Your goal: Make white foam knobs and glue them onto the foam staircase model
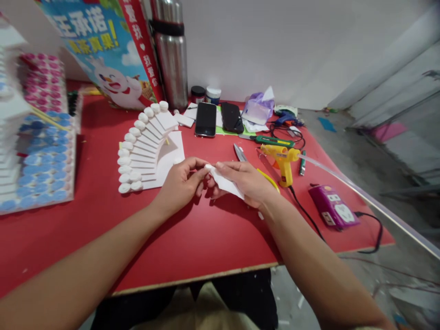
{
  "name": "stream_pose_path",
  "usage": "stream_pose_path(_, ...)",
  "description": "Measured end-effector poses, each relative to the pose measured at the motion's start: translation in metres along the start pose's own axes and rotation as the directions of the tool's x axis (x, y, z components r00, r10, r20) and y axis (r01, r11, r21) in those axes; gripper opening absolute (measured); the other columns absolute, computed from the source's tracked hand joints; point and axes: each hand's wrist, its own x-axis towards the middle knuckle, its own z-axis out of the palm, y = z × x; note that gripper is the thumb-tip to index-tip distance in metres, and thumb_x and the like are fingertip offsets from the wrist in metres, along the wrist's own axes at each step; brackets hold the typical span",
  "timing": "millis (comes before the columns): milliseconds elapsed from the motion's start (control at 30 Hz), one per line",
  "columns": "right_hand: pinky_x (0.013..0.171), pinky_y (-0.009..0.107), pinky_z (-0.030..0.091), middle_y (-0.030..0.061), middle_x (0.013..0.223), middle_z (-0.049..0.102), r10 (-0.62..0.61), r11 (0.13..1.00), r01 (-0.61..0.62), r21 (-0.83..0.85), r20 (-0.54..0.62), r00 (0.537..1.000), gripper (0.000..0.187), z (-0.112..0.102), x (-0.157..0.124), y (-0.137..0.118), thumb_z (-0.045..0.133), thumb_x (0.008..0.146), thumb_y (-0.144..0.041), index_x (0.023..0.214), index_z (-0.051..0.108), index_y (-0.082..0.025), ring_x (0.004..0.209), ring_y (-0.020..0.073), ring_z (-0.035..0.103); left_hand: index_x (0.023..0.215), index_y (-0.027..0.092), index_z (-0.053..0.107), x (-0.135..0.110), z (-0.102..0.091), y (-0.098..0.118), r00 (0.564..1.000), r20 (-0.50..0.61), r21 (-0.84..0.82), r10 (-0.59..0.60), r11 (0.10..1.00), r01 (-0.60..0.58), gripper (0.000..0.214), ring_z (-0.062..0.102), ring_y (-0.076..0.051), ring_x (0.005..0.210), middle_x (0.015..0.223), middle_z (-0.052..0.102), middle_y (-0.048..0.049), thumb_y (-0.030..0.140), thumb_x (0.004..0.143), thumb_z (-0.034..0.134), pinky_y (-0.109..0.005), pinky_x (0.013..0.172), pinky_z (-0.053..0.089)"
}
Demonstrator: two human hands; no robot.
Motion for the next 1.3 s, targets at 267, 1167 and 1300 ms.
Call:
stream_pose_path(267,0.05,0.025,0.053,-0.0028,0.065,0.068,-0.23,0.924,0.166,-0.343,-0.155,0.961,0.017,0.003,0.003,0.007,0.075,0.085,-0.03,0.092,0.066,-0.017,0.051,0.0134,0.065,0.095,0.016,0.065,-0.003,0.003,0.004,0.999,-0.009,-0.054,-0.043,0.998,0.042,0.023,0.048,-0.009,0.037,0.05,0.057,0.0049,0.039,0.094,0.067,-0.021,0.039,0.039)
stream_pose_path(1167,0.045,0.022,0.047,0.0006,0.066,0.07,-0.398,0.809,0.284,-0.514,-0.125,0.909,0.024,0.007,-0.008,0.005,0.074,0.086,-0.04,0.08,0.068,-0.018,0.047,0.0122,0.064,0.101,0.016,0.077,-0.013,0.003,0.0,0.979,-0.062,0.153,0.192,0.972,-0.181,0.024,0.061,-0.012,0.043,0.059,0.066,0.0005,0.036,0.097,0.064,-0.022,0.043,0.052)
stream_pose_path(1300,0.047,0.022,0.048,0.0022,0.072,0.073,-0.325,0.832,0.255,-0.493,-0.059,0.944,0.028,0.003,-0.013,-0.002,0.074,0.086,-0.045,0.084,0.069,-0.017,0.05,0.0122,0.065,0.098,0.014,0.077,-0.009,-0.002,0.005,1.0,-0.011,-0.007,0.029,1.0,-0.029,0.021,0.058,-0.013,0.038,0.052,0.064,0.001,0.033,0.091,0.072,-0.021,0.037,0.048)
